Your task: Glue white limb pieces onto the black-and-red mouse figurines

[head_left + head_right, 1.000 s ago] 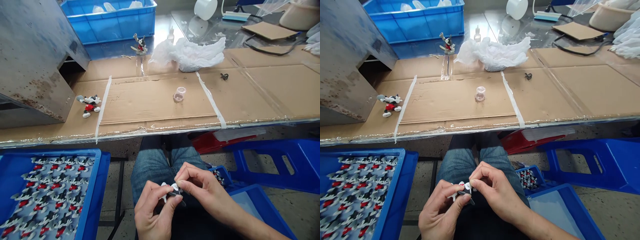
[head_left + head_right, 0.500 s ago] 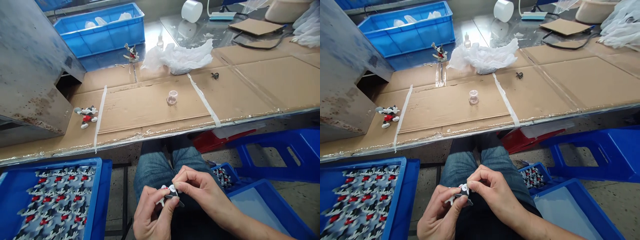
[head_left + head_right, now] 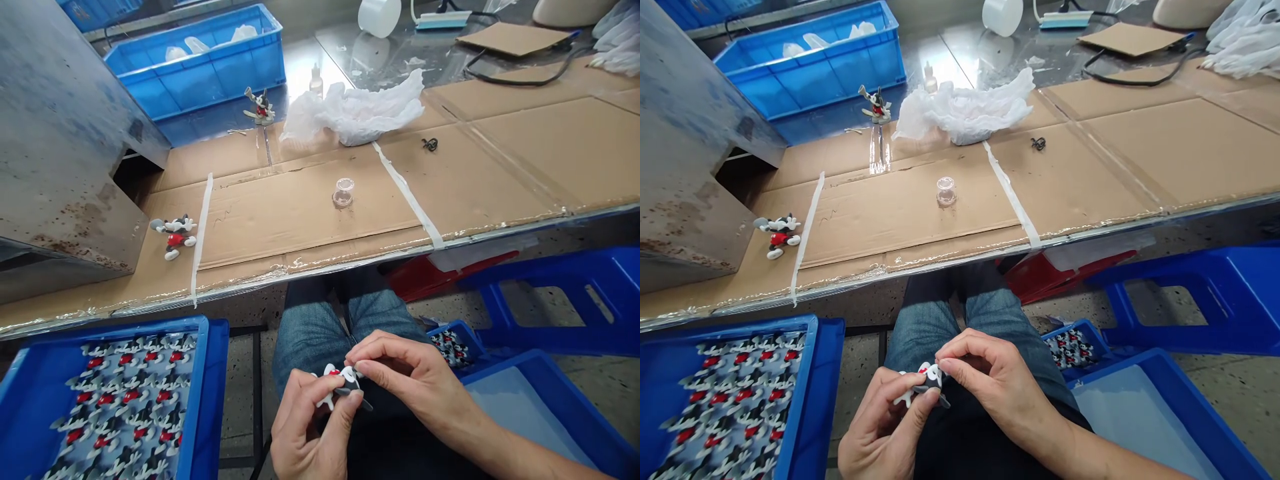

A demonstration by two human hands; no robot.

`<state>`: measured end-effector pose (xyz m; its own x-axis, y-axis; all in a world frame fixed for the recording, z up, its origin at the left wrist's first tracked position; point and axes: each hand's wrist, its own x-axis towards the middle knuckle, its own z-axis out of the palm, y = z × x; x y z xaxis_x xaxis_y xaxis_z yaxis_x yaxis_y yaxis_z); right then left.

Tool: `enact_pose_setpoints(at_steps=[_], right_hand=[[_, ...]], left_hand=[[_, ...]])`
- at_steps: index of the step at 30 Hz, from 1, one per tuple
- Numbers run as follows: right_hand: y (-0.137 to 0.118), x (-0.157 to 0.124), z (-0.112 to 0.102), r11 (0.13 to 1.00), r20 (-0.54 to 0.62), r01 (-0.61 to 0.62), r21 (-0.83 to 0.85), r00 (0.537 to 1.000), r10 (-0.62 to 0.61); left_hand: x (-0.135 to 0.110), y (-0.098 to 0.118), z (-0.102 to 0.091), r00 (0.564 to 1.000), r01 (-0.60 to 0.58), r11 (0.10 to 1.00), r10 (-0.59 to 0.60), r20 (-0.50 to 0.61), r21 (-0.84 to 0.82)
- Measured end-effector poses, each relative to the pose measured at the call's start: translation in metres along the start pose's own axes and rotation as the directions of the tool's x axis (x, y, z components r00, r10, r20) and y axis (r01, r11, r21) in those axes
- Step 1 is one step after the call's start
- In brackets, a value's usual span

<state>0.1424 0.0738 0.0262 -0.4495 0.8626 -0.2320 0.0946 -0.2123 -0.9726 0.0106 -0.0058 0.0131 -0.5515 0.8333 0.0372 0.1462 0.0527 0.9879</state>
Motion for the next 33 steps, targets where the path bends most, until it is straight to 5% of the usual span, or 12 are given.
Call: enact_pose_setpoints(at_steps=[11,18,24,29,31,33], right_hand=[[-0.004,-0.005,0.008,0.999,0.001,-0.033,0.012,0.999,0.033],[-0.001,-0.001,0.012,0.986,-0.023,-0.11,0.128,0.993,0.114],[-0.002,-0.004,0.011,0.936,-0.022,-0.207,0.283,0.975,0.223],[-0.002,-0.005,0.008,0.928,0.059,-0.237,0.286,0.971,0.23],[-0.002,-0.002,0.008,0.916,0.048,-0.249,0.315,0.968,0.247],[-0.002,0.0,0.007,0.898,0.045,-0.27,0.347,0.962,0.271]], left_hand=[[-0.004,-0.008,0.001,0.982,-0.19,0.982,0.19,-0.011,0.018],[-0.002,-0.007,0.002,0.986,-0.158,0.987,0.159,-0.047,0.038],[0.007,-0.001,0.003,0.994,0.087,0.981,-0.097,-0.05,-0.174],[0.014,0.007,0.005,0.89,0.402,0.821,-0.455,-0.039,-0.405],[0.014,0.006,0.003,0.852,0.474,0.781,-0.524,-0.013,-0.408],[0.013,0.003,0.001,0.86,0.47,0.796,-0.511,-0.007,-0.381]])
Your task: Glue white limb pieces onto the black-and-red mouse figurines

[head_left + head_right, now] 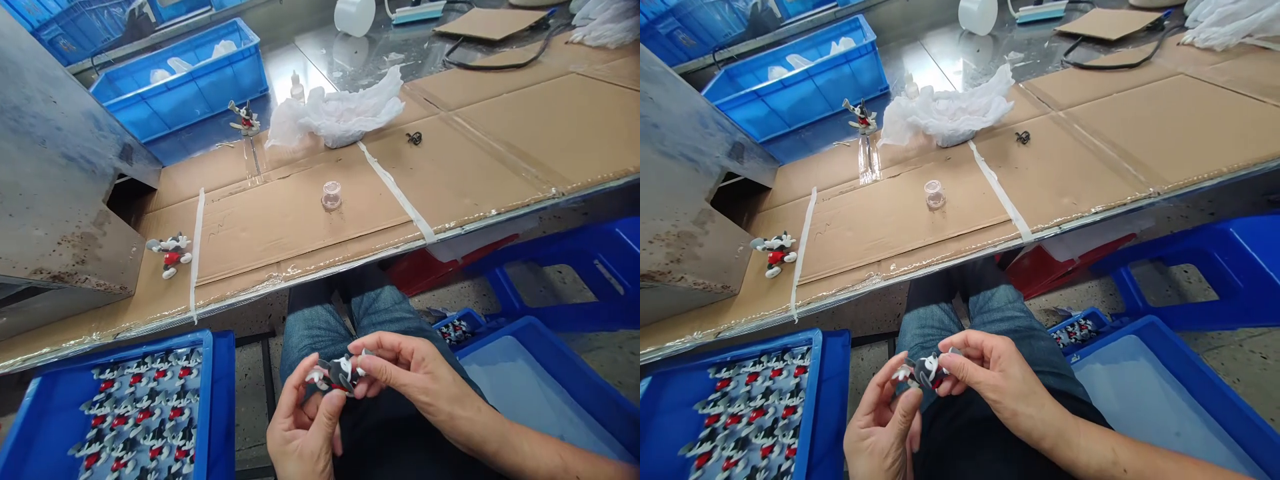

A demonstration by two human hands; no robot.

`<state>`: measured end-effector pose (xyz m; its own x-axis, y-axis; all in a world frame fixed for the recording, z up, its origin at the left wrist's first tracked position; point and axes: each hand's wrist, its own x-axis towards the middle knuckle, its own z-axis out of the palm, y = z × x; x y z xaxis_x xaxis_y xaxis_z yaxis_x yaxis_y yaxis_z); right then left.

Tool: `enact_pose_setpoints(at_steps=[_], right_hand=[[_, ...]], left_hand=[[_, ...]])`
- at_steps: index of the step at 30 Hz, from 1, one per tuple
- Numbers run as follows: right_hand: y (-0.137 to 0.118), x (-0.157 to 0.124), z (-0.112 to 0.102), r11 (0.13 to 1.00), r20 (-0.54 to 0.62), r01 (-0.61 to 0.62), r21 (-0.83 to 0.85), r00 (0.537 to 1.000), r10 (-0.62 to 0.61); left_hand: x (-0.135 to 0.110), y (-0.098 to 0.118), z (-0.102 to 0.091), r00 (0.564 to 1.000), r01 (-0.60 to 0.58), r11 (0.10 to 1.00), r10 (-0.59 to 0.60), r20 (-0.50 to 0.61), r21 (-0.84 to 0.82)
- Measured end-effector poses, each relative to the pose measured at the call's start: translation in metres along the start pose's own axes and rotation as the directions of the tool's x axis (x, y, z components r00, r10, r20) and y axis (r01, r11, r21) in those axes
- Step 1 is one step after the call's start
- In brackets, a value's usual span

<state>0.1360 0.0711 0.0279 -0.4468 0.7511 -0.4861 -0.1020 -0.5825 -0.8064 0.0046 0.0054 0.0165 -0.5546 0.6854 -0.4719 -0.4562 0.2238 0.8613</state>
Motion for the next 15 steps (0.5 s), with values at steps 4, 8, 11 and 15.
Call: enact_pose_setpoints(at_steps=[4,8,11,15], right_hand=[[-0.001,0.003,-0.001,0.998,0.02,-0.033,0.054,0.999,0.032],[-0.001,0.002,-0.003,0.996,0.017,-0.035,0.081,0.999,0.034],[-0.001,0.001,-0.002,0.996,0.04,-0.04,0.078,0.999,0.037],[-0.003,-0.002,-0.003,0.999,0.088,-0.029,0.033,0.996,0.026]], left_hand=[[0.003,-0.007,-0.008,0.958,-0.278,0.934,0.286,-0.001,0.222],[0.004,-0.011,-0.011,0.921,-0.385,0.871,0.384,0.066,0.304],[0.004,-0.011,-0.009,0.987,-0.123,0.984,0.107,0.123,0.132],[0.002,-0.012,-0.008,0.988,0.009,0.998,-0.018,0.154,0.064]])
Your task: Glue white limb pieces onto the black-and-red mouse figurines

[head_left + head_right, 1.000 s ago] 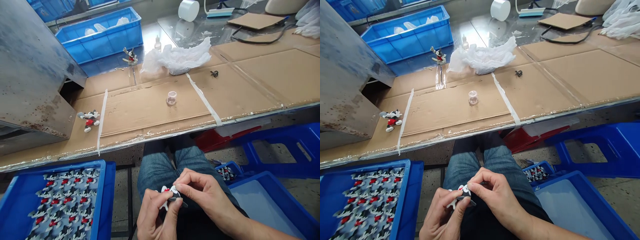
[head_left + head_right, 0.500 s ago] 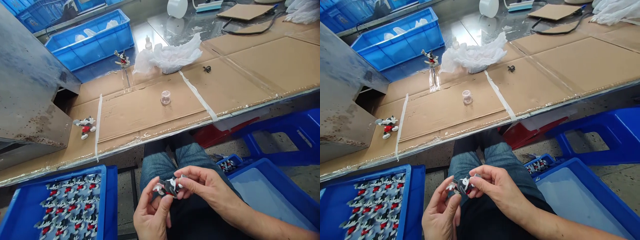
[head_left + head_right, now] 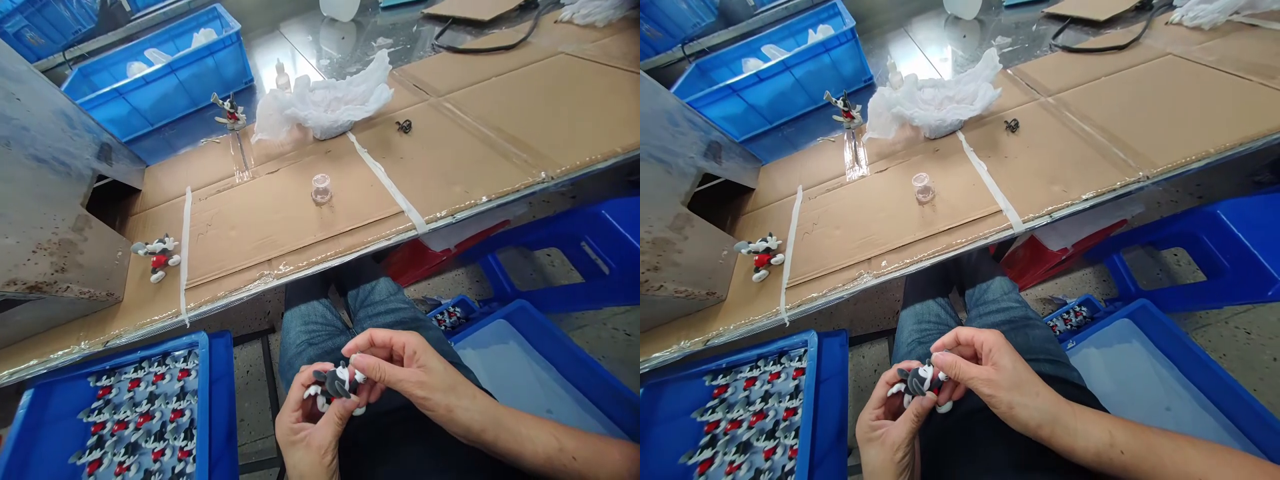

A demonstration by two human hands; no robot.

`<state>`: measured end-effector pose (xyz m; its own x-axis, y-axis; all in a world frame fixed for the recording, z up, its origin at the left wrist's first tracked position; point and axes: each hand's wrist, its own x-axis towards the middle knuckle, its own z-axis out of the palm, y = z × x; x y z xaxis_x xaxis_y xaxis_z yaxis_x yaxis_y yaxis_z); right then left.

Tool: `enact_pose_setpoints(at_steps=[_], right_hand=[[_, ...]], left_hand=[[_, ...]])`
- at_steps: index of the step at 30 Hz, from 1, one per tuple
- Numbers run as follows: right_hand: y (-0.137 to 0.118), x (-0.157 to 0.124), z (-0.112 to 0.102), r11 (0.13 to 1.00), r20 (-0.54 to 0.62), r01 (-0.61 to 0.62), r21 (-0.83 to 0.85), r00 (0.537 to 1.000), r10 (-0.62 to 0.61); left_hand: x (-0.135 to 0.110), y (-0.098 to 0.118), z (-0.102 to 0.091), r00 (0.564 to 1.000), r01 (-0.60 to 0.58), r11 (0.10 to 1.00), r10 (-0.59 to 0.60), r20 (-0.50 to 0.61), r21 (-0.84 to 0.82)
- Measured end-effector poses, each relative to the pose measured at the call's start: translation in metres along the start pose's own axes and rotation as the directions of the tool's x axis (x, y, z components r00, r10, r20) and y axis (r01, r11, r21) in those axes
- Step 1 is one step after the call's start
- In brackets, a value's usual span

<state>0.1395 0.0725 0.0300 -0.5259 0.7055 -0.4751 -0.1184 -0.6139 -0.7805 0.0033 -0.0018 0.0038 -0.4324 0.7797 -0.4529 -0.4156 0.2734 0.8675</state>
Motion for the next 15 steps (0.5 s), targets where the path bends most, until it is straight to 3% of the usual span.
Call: enact_pose_setpoints(at_steps=[3,5,7,10,15], right_hand=[[-0.002,-0.001,-0.004,0.962,-0.004,0.13,-0.241,0.991,-0.135],[-0.003,-0.001,-0.008,0.905,-0.002,0.199,-0.375,0.977,-0.215],[-0.004,-0.001,-0.012,0.89,0.005,0.206,-0.406,0.975,-0.223],[-0.005,-0.001,-0.015,0.896,0.004,0.168,-0.412,0.983,-0.183],[-0.01,0.0,-0.015,0.909,0.012,0.083,-0.408,0.996,-0.086]], left_hand=[[-0.001,-0.002,-0.002,0.972,-0.235,0.963,0.229,0.057,0.134],[-0.002,-0.005,-0.003,0.898,-0.439,0.873,0.416,0.143,0.215],[-0.002,-0.008,-0.004,0.824,-0.565,0.789,0.524,0.218,0.242],[-0.003,-0.01,-0.005,0.782,-0.621,0.74,0.56,0.273,0.26],[-0.009,-0.009,-0.003,0.83,-0.557,0.774,0.501,0.246,0.302]])
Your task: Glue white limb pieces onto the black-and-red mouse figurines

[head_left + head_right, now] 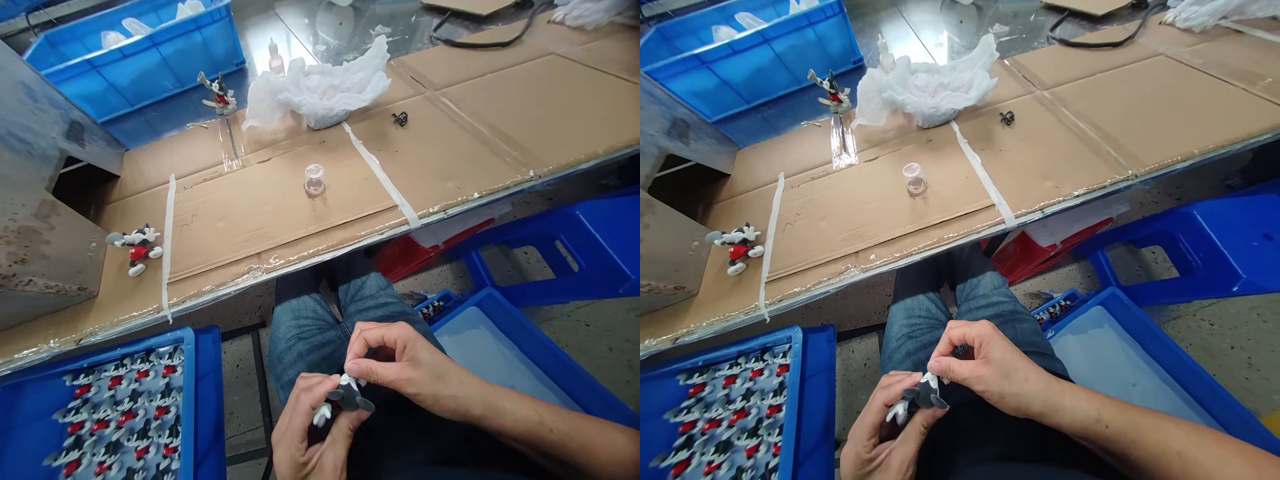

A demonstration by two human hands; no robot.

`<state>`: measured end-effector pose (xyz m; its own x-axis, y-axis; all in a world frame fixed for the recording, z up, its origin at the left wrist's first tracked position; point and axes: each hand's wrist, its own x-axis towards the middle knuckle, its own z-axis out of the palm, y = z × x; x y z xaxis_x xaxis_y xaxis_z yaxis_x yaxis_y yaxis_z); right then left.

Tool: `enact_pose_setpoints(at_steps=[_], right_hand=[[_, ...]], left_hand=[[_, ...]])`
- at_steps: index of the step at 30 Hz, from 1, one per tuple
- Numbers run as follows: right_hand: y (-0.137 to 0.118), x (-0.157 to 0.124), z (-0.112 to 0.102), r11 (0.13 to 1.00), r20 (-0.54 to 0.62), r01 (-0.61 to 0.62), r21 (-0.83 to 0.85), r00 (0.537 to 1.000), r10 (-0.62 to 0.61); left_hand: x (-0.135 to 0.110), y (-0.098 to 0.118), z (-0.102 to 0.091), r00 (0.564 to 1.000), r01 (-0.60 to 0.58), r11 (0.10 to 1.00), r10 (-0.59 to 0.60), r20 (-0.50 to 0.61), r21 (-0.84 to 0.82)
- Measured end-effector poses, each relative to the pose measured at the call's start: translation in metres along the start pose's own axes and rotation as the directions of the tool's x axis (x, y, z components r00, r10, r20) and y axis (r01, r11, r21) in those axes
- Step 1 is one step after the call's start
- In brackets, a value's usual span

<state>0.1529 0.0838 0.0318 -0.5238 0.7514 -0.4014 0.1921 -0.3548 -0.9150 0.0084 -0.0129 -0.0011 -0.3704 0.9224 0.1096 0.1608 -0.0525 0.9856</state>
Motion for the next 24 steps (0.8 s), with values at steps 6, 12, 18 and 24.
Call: enact_pose_setpoints(at_steps=[6,12,18,24], right_hand=[[-0.002,-0.005,0.004,0.993,0.031,-0.073,0.095,0.997,0.071],[-0.005,-0.01,0.005,0.998,0.034,-0.048,0.051,0.998,0.047],[0.0,-0.01,0.004,0.997,0.029,-0.061,0.045,0.998,0.06],[-0.001,-0.005,0.003,0.981,0.027,-0.118,0.157,0.993,0.115]], left_hand=[[-0.005,0.001,0.002,0.999,-0.024,0.999,0.023,-0.03,-0.034],[-0.002,-0.002,-0.001,0.98,-0.19,0.982,0.19,0.052,-0.015],[-0.002,-0.004,0.002,0.982,-0.186,0.983,0.185,0.031,0.008],[0.001,0.005,0.001,0.987,0.152,0.988,-0.153,-0.056,-0.026]])
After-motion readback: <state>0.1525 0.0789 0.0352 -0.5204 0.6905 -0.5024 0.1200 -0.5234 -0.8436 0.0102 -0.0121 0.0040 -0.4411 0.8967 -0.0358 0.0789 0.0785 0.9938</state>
